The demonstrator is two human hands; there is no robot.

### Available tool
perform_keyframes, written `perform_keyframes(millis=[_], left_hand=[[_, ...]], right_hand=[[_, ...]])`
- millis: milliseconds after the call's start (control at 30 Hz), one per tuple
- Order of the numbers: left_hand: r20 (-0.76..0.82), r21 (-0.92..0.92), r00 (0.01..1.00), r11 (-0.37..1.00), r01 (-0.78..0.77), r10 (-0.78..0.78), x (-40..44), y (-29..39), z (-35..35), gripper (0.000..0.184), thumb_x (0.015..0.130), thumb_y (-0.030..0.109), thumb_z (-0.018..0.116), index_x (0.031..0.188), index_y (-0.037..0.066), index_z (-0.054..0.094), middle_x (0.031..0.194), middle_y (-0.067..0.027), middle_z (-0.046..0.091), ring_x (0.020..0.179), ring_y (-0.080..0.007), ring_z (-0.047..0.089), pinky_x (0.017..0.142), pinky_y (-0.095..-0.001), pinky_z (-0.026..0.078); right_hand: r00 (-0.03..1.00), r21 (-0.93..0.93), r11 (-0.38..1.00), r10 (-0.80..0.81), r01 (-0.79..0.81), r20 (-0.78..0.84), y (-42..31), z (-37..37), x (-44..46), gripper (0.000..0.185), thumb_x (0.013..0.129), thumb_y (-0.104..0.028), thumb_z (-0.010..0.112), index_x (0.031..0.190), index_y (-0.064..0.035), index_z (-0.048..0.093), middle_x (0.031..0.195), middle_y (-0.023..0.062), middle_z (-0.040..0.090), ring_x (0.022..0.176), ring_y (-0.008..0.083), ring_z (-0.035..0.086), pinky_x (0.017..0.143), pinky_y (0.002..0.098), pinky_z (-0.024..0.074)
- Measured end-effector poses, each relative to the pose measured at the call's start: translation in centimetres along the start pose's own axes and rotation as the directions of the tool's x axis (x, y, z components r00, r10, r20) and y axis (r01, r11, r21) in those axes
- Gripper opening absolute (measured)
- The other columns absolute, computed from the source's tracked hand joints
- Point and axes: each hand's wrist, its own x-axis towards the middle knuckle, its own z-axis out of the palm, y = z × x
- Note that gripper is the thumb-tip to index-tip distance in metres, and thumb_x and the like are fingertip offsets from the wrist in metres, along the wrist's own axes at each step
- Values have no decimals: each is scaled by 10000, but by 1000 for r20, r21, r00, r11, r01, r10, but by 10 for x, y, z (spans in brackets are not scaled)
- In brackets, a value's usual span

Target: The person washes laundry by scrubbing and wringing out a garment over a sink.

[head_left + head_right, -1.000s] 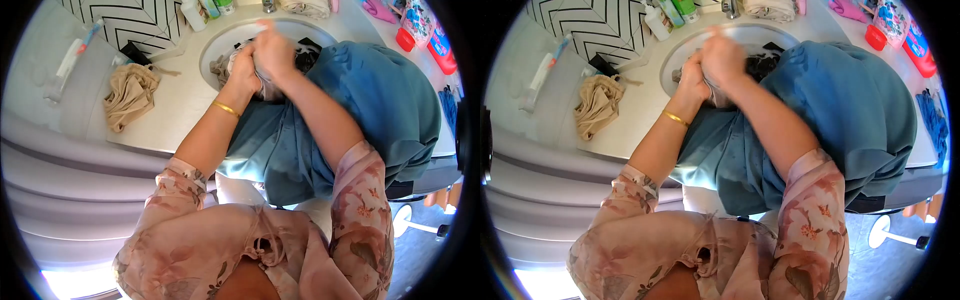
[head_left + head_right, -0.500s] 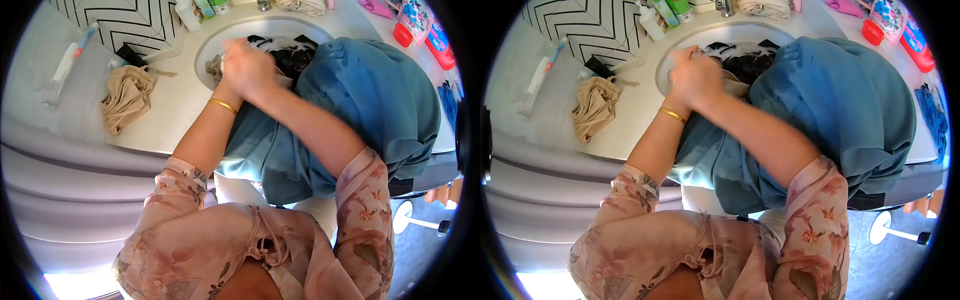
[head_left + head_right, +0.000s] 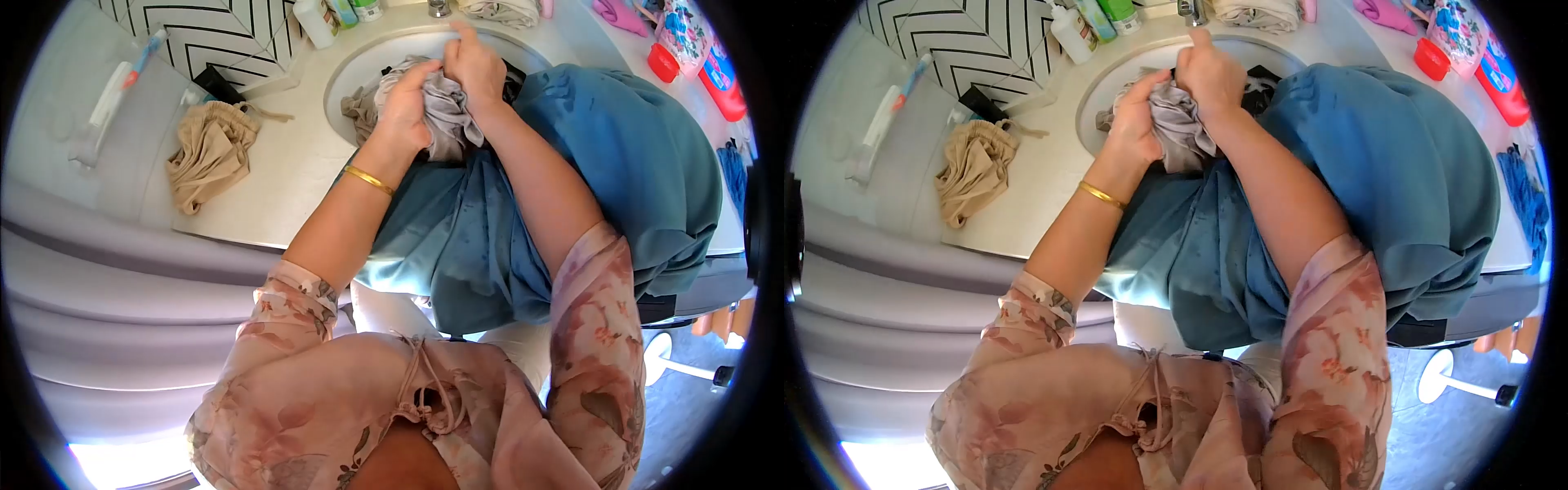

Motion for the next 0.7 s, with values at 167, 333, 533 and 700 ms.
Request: perform_keyframes(millis=[167,333,533,700], left_hand=[[334,-275,926,958,-85,178,26,-7,-56,239,808,218,493,967,43,535,994,-98,563,912,-209,542,775,-357,455],[-78,22,994,997,-80,82,3,1,-4,309,806,249,482,1027,36,511,991,-104,563,904,-212,543,778,-364,451],[326,75,835,869,-490,443,23,-9,-54,239,764,212,527,919,30,522,915,-89,565,881,-202,531,748,-330,440],[-46,-27,966,966,-257,256,-2,21,-5,153,722,138,529,819,19,525,824,-98,570,781,-241,549,750,-363,450]], right_hand=[[940,-120,935,-340,334,-26,-21,8,-32,312,762,-194,474,1057,-110,527,651,171,578,628,319,573,617,391,466],[981,174,985,18,16,-192,9,0,-1,219,760,-187,467,907,-38,532,598,141,576,544,325,560,516,435,432],[945,97,970,-188,221,-267,-20,7,-21,224,776,-196,425,934,-99,551,585,176,548,549,347,547,530,434,432],[980,513,858,110,-11,-164,19,-5,17,211,796,-186,423,903,-91,579,628,126,569,583,265,552,543,381,423]])
